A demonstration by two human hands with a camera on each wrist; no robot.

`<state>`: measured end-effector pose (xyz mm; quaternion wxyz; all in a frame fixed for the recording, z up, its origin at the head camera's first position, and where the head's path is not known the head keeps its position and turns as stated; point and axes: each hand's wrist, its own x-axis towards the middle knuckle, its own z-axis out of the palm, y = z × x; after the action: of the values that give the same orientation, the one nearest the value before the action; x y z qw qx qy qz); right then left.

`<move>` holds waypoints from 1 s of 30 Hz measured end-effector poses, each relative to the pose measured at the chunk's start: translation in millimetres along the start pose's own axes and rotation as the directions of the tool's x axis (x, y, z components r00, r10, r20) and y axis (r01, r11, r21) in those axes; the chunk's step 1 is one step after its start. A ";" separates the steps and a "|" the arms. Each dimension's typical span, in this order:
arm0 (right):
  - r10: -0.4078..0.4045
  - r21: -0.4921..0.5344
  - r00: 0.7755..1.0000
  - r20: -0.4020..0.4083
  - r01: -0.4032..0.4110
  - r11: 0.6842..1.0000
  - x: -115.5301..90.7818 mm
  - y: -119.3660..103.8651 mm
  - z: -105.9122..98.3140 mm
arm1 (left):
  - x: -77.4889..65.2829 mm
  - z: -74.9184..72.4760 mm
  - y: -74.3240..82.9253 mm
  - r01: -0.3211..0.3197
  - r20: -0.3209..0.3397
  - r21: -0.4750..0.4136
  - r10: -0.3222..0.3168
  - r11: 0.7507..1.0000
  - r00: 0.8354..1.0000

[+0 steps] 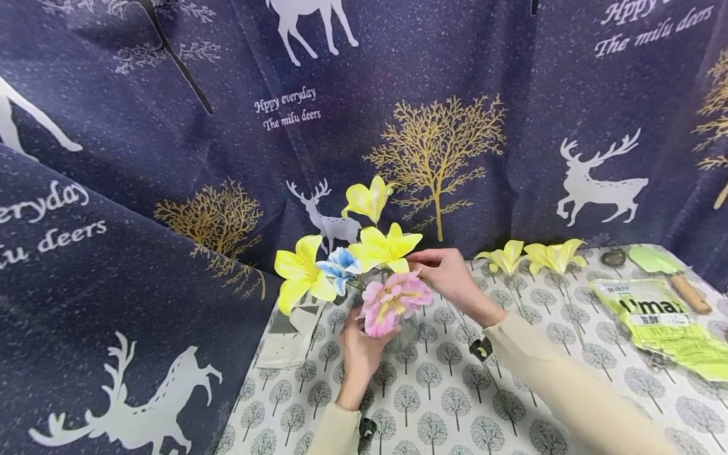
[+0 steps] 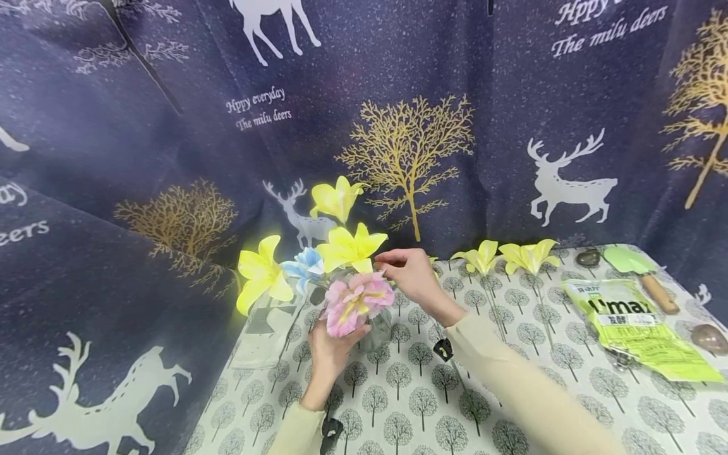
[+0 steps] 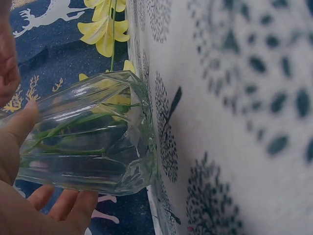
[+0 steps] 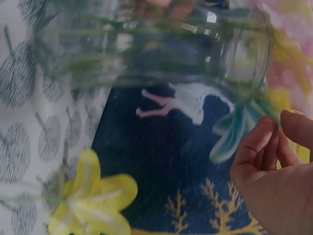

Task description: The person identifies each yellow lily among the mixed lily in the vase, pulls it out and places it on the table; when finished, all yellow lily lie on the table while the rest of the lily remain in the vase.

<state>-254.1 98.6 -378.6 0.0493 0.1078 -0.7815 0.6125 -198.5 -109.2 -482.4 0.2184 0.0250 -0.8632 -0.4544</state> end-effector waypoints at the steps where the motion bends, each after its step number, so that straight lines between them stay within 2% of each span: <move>1: -0.008 -0.002 1.000 0.000 0.008 1.000 -0.1 -0.3 3.6 | 0.2 -0.2 -0.4 0.003 0.008 -0.004 -0.003 1.000 1.000; 4: -0.010 -0.020 1.000 -0.007 0.010 1.000 -0.7 -2.2 14.0 | 1.8 0.8 0.2 0.039 0.042 -0.029 -0.038 0.999 0.998; 7: -0.009 -0.037 1.000 -0.020 0.008 0.999 -0.5 -4.2 20.6 | 4.4 2.0 2.5 0.081 0.079 -0.015 -0.079 0.997 0.994; 10: -0.009 -0.061 1.000 -0.028 0.007 0.998 -0.5 -8.3 23.8 | 4.1 1.8 4.4 0.094 0.081 -0.012 -0.093 0.996 0.992; 17: -0.004 -0.157 0.999 -0.043 -0.002 0.988 0.9 -12.7 27.2 | -1.1 1.9 0.4 -0.007 0.013 -0.073 0.008 0.997 1.000; 23: 0.035 -0.165 0.999 -0.031 -0.040 0.985 5.1 -11.8 28.7 | -2.3 1.2 -0.5 0.000 0.005 -0.065 0.000 0.998 1.000; 30: 0.041 -0.204 0.999 -0.036 -0.048 0.978 8.1 -12.8 29.5 | -3.0 1.0 -1.6 0.020 0.005 -0.072 -0.019 0.997 1.000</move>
<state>-257.4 66.3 -371.9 0.0586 0.0750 -0.8418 0.5313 -196.4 -108.6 -485.3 0.2128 0.0244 -0.8464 -0.4876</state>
